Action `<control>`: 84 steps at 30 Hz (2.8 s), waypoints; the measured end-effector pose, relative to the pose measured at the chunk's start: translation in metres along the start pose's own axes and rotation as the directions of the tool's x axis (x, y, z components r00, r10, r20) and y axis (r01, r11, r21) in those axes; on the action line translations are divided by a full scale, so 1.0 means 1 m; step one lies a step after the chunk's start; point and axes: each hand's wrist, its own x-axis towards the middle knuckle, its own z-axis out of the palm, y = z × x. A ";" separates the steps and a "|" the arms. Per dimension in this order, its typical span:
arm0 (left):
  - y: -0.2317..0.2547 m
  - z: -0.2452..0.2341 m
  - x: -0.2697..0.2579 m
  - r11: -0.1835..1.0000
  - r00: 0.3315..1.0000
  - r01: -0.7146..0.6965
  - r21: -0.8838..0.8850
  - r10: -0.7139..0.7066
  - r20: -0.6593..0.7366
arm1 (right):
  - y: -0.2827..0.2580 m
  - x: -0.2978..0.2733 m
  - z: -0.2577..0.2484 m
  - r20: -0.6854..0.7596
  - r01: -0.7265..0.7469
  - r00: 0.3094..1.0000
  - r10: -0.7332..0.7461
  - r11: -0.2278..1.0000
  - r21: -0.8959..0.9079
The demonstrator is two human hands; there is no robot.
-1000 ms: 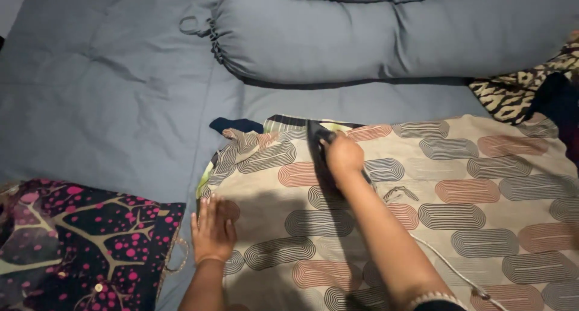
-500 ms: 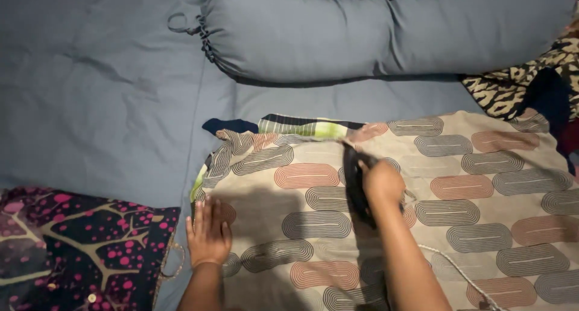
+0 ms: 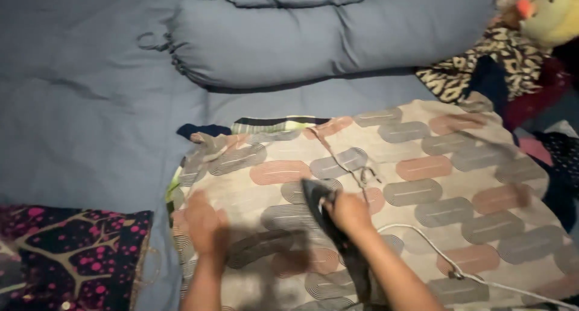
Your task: Ironing a patterned garment on top of a bed.
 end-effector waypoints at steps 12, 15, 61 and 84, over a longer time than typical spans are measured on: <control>-0.024 0.042 0.084 0.946 0.919 -0.149 0.288 0.025 0.392 | 0.138 -0.064 -0.100 0.057 -0.230 0.972 0.229 0.973 0.005; -0.030 0.037 0.084 0.951 0.932 -0.161 0.265 0.058 0.359 | 0.176 -0.049 -0.101 0.058 -0.275 0.957 0.284 0.953 -0.125; -0.059 0.013 0.148 0.864 0.914 0.393 -0.314 -0.330 0.236 | 0.170 -0.014 -0.084 -0.009 -0.219 0.976 0.220 0.975 0.033; -0.067 -0.092 0.161 0.931 0.772 0.343 0.125 -0.355 0.528 | -0.153 -0.027 0.005 0.108 0.371 0.927 -0.358 0.916 -0.149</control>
